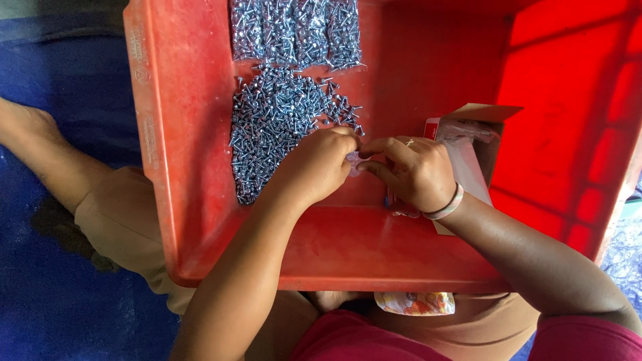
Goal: The person sits on the floor and packs small metal screws into clear plastic bags using a stapler to seal them. They place the filled bags into a red plastic bin and continue filling additional bags from a loose pile of screws.
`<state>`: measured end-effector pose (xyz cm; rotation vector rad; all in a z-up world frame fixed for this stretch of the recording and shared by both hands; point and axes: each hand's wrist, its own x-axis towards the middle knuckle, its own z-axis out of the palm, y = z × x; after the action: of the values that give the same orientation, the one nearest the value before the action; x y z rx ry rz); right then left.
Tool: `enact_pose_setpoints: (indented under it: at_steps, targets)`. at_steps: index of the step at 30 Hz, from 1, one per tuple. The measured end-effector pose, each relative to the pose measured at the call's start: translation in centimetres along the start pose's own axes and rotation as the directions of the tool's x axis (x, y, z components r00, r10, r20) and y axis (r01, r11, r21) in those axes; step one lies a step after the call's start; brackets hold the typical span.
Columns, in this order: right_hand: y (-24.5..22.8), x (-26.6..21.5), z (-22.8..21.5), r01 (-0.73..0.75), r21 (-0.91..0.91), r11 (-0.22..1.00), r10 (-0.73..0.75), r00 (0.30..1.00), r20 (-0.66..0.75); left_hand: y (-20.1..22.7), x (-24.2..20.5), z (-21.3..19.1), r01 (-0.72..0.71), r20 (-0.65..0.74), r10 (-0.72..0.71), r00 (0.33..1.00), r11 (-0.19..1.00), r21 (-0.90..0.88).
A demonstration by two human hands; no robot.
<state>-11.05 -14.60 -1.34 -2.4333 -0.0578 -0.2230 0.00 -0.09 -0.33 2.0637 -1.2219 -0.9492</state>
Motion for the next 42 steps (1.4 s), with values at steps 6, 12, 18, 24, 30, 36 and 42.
enact_pose_setpoints:
  at_steps: [6,12,18,24,30,36,42]
  targets:
    - [-1.7,-0.1,0.3,0.226,0.264,0.938,-0.204,0.973,-0.108,0.4,-0.2,-0.4,-0.015,-0.034,0.014,0.999,1.0,-0.024]
    - [-0.4,-2.5,6.9,0.112,0.275,0.955,-0.197,0.931,0.306,-1.4,0.3,1.2,-0.051,-0.089,0.058,0.994,0.996,0.078]
    - [0.7,-1.7,12.2,-0.097,0.11,0.989,0.013,0.805,0.593,-0.3,-0.3,0.3,-0.035,-0.079,0.043,0.996,0.995,0.095]
    - [1.3,-2.8,14.1,-0.168,0.08,0.982,0.082,0.776,0.626,-0.1,-0.2,0.5,0.04,-0.015,-0.039,0.999,0.996,0.074]
    - [1.6,-3.8,14.9,-0.22,0.039,0.975,0.141,0.742,0.656,0.3,-0.1,0.4,0.166,-0.004,-0.167,0.986,0.981,-0.103]
    - [1.5,-4.7,14.9,-0.274,-0.009,0.962,0.209,0.711,0.672,-0.1,0.3,0.3,0.175,0.014,-0.174,0.985,0.982,-0.067]
    - [1.3,-5.2,13.9,-0.331,-0.073,0.941,0.292,0.683,0.67,0.3,0.2,-0.1,0.163,0.023,-0.161,0.987,0.983,-0.081]
